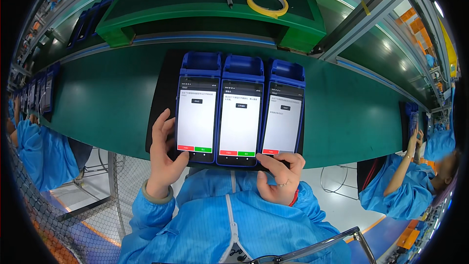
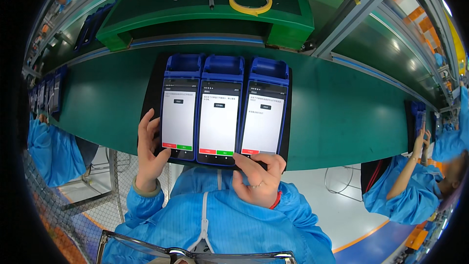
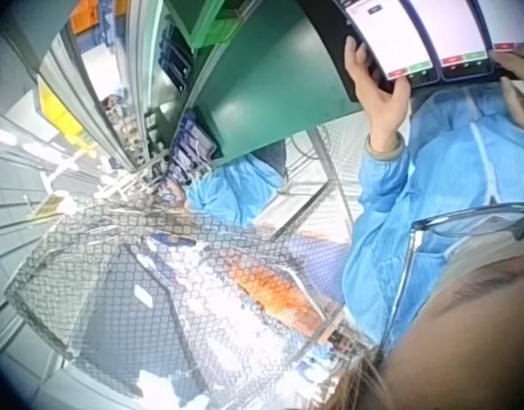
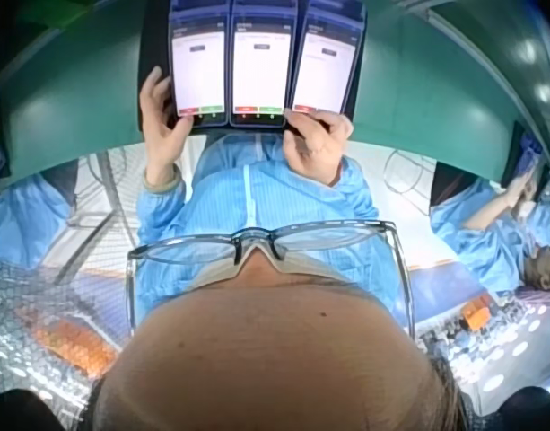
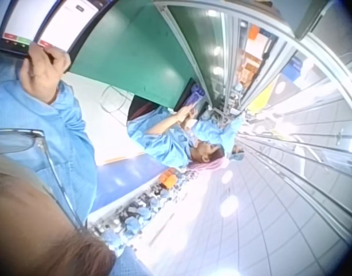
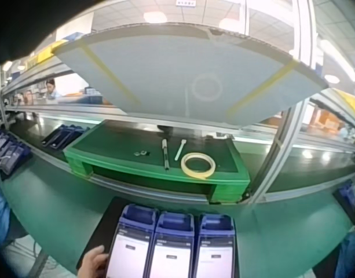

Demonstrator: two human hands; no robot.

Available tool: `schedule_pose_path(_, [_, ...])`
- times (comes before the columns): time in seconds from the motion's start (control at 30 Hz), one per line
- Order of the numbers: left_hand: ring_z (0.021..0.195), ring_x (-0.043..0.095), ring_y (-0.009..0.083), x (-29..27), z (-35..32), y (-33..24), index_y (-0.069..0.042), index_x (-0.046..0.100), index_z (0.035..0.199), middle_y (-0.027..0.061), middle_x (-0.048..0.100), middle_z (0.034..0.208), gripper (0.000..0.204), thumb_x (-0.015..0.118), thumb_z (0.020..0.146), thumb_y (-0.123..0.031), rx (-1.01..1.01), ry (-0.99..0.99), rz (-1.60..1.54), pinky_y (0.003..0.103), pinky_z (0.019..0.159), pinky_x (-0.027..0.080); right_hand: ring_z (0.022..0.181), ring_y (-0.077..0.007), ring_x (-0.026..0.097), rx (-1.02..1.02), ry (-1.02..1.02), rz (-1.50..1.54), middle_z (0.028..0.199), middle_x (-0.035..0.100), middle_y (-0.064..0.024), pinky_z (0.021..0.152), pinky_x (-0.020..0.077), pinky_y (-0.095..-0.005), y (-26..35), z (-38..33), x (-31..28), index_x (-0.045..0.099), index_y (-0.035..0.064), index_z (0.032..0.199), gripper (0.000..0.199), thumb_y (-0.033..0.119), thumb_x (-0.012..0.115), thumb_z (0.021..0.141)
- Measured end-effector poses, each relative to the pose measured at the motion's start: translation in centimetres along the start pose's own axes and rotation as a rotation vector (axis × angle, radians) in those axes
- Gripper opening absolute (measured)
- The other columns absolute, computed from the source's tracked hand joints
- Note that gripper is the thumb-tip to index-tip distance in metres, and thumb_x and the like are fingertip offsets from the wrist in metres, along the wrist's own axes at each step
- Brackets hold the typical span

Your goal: The person tests handheld terminal devices by tapping options on their touchscreens, then slides the tray of devices down the assembly conveyor line.

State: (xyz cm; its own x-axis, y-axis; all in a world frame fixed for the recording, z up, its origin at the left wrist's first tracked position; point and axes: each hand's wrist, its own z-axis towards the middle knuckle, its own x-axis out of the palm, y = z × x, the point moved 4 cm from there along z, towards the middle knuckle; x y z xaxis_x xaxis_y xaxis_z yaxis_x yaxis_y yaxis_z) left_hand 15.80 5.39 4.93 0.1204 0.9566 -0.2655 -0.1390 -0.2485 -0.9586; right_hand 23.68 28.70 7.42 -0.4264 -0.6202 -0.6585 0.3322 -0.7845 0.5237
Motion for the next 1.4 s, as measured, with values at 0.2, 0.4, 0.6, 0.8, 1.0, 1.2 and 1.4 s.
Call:
schedule_pose_path(0.2, [0.118,0.044,0.0312,-0.2,0.0,0.0,-0.008,0.022,0.138,0.0193,0.042,0.126,0.083,0.052,0.061,-0.003,-0.026,0.015,-0.008,0.043,0.094,0.042,0.087,-0.0179,0.052,-0.035,0.044,-0.015,0.092,0.066,-0.0002,0.079,0.0315,-0.0324,0.4,0.2,0.4,0.061,0.0105,0.098,0.037,0.009,0.068,0.062])
schedule_pose_path(0.4, [0.118,0.044,0.0312,-0.2,0.0,-0.1,-0.008,0.022,0.138,0.0192,0.042,0.126,0.083,0.051,0.061,-0.003,-0.026,0.022,-0.017,0.043,0.094,0.042,0.087,-0.0185,0.052,-0.074,0.087,-0.056,0.091,0.067,-0.0003,0.082,0.0306,-0.0339,0.7,0.2,1.1,0.061,0.0109,0.098,0.036,0.010,0.069,0.063])
schedule_pose_path(0.6, [0.118,0.044,0.0312,-0.2,0.0,-0.1,-0.008,0.022,0.138,0.0193,0.042,0.125,0.083,0.051,0.060,-0.002,-0.034,0.020,-0.004,0.043,0.094,0.042,0.088,-0.0210,0.049,0.139,0.021,0.008,0.089,0.062,-0.0026,0.079,0.0350,-0.0322,-0.3,0.0,-0.5,0.065,0.0083,0.096,0.036,0.004,0.066,0.061])
schedule_pose_path(0.8, [0.119,0.042,0.0287,-0.1,0.1,-0.5,-0.008,0.021,0.139,0.0167,0.041,0.126,0.087,0.047,0.057,0.000,-0.072,0.037,-0.066,0.042,0.098,0.036,0.103,-0.0306,0.047,0.137,-0.047,0.031,0.116,0.053,-0.0194,0.087,0.0404,-0.0376,-4.7,-1.4,-2.2,0.047,0.0018,0.120,0.059,0.001,0.065,0.064])
schedule_pose_path(1.0, [0.125,0.036,0.0319,-1.1,0.1,0.2,-0.008,0.019,0.140,0.0198,0.035,0.133,0.087,0.057,0.062,-0.002,-0.083,0.138,-0.179,0.045,0.101,0.034,0.122,-0.0409,0.035,0.253,0.202,0.040,0.138,0.024,-0.0277,0.100,0.0323,-0.0441,-5.9,-2.0,-2.3,0.024,0.0021,0.136,0.100,0.029,0.082,0.058])
schedule_pose_path(1.2, [0.134,0.017,0.0373,-1.8,0.3,-1.4,0.000,0.013,0.140,0.0211,0.023,0.142,0.110,0.079,0.055,-0.021,0.059,0.347,0.428,0.052,0.107,0.016,0.119,-0.0442,0.035,0.204,0.256,-0.089,0.137,0.024,-0.0314,0.098,0.0311,-0.0495,-5.9,-2.2,-1.8,0.022,0.0011,0.136,0.109,0.037,0.083,0.054])
schedule_pose_path(1.4, [0.134,0.012,0.0428,-2.2,0.7,-0.2,-0.001,0.015,0.140,0.0227,0.021,0.142,0.129,0.087,0.040,-0.039,0.074,0.232,0.882,0.054,0.107,0.013,0.121,-0.0449,0.032,0.180,0.258,-0.177,0.134,0.028,-0.0308,0.100,0.0256,-0.0528,-5.8,-1.9,-1.6,0.024,-0.0003,0.135,0.108,0.038,0.083,0.053])
